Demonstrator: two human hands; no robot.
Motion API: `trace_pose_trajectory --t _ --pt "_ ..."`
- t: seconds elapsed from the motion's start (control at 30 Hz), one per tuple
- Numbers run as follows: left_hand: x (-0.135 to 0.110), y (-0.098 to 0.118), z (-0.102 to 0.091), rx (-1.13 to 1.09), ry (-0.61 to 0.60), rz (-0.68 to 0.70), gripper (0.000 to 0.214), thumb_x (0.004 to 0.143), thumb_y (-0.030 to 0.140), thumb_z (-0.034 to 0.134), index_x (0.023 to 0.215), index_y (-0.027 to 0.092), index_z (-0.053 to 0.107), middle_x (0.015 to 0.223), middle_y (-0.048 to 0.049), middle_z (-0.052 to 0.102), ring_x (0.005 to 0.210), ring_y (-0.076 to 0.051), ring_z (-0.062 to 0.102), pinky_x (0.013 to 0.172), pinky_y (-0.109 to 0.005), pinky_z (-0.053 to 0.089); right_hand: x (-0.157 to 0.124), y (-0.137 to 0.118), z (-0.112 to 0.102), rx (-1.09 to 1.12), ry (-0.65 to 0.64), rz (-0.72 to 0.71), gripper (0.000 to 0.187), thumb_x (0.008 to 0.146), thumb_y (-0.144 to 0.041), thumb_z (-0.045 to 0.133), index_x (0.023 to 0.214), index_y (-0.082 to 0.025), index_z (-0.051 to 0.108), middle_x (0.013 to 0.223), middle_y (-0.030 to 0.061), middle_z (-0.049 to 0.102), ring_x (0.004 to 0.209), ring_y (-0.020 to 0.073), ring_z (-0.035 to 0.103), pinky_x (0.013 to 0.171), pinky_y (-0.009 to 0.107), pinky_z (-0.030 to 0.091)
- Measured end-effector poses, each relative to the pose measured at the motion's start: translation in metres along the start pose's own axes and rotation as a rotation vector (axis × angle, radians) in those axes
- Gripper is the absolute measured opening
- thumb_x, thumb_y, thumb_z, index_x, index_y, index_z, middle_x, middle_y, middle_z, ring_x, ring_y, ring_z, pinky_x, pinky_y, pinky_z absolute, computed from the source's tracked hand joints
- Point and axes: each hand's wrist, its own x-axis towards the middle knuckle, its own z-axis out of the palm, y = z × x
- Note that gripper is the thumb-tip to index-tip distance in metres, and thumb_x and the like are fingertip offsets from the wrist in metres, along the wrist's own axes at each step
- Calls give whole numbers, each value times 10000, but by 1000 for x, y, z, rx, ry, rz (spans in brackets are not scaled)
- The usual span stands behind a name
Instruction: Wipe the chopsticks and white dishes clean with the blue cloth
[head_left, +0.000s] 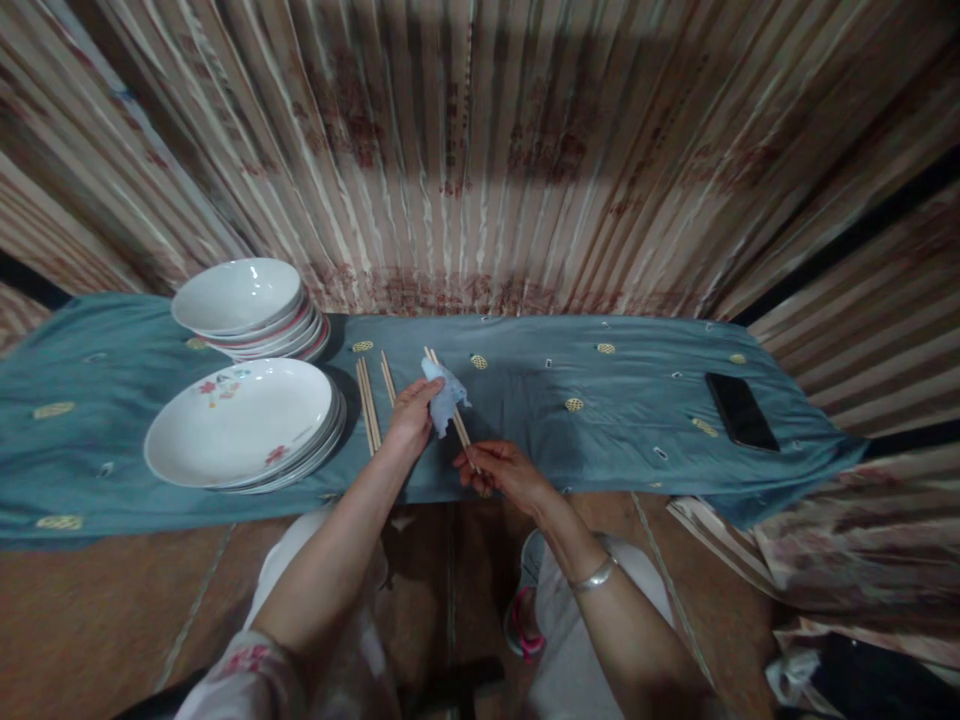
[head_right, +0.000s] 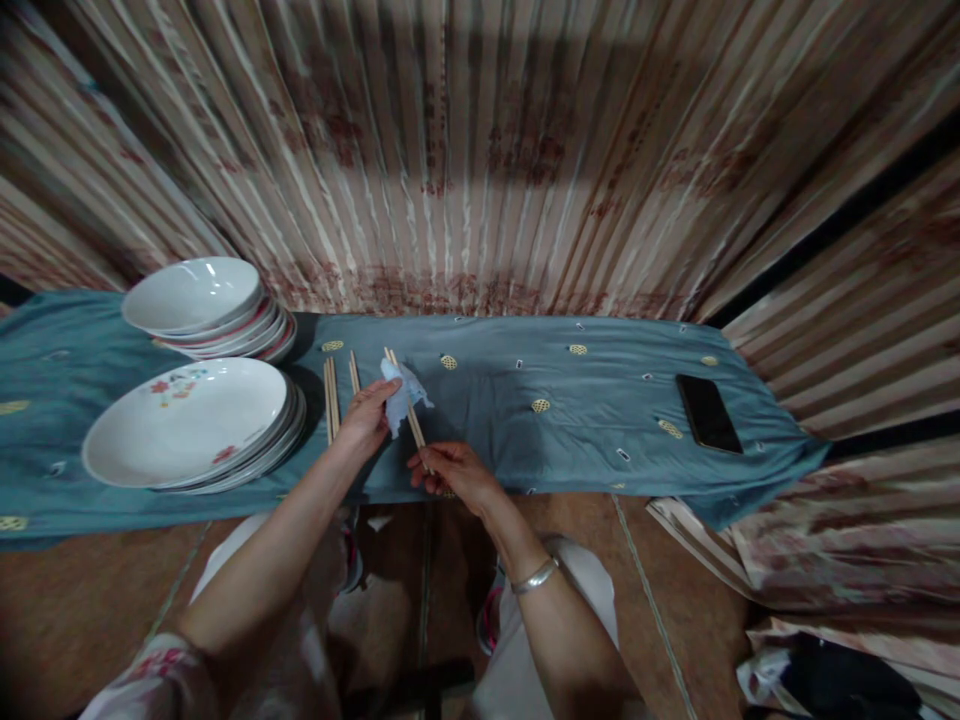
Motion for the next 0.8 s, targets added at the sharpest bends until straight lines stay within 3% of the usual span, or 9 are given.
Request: trace_pose_trajectory --t 0.27,0.47,0.67,0.8 --pt "4 9 -5 -54 51 32 202 554 169 828 657 129 659 549 17 655 470 -75 556 505 -183 455 -4 3 1 -36 -39 17 488 680 -629 705 779 -151 695 610 8 653 472 66 483 459 208 304" --pt "-5 -9 -3 23 -24 -15 251 517 218 845 651 129 653 546 17 646 468 -73 547 485 -179 432 -1 0 1 -13 51 -19 489 638 -630 725 756 -157 693 587 -1 651 446 57 460 450 202 309" --pt "-22 -30 -2 170 -176 -114 365 502 397 835 682 152 633 512 19 623 389 -106 505 390 -226 367 5 -2 -1 -36 144 -112 488 655 -655 693 638 -168 660 570 9 653 454 66 471 440 201 326" --pt "-21 -32 -4 201 -156 -86 374 471 396 851 679 156 654 547 18 642 454 -107 542 460 -225 405 5 -5 -18 -166 148 -85 538 651 -708 659 622 -170 662 564 17 662 444 78 492 443 212 359"
